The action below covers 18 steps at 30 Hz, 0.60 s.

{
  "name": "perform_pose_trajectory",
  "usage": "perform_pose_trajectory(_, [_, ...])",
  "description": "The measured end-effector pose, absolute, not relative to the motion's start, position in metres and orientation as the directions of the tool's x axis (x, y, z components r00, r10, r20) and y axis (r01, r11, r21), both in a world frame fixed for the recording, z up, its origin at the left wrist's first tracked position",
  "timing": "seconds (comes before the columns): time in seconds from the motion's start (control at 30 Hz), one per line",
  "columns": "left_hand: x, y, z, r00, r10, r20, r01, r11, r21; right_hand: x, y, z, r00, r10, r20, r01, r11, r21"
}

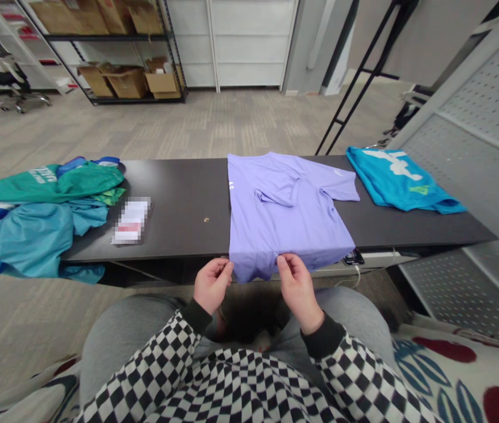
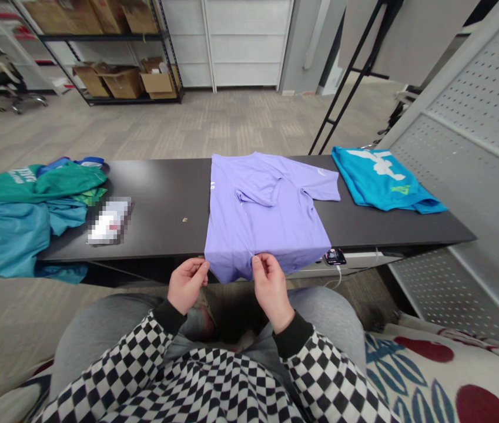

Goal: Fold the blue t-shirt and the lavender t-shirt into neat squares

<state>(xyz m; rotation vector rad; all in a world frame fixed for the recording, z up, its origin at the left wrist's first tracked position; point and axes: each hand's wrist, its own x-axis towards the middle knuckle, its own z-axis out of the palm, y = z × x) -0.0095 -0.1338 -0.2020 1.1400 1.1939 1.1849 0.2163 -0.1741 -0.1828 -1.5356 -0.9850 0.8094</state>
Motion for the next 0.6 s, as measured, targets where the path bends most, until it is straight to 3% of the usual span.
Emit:
perform_pose_trajectory(0.13, [-0.010, -0.134, -0.201, 0.007, 0.998, -0.057, -0.049, 0.057, 0.997, 0.215, -0.172, -0.190, 0.379, 0.924, -0.049, 0.089, -0.089, -0.992])
perform_pose_trajectory(0.43, [-0.013, -0.137, -0.211, 0.024, 0.998, -0.053, -0.026, 0.053, 0.998, 0.217, -0.173, -0.186, 0.405, 0.914, 0.023, 0.220, -0.073, -0.973])
perform_pose_trajectory(0.6, [-0.008, -0.131, -0.214, 0.130, 0.988, -0.085, -0.025, 0.089, 0.996, 0.215, -0.174, -0.192, 0.350, 0.937, -0.006, 0.181, -0.074, -0.981])
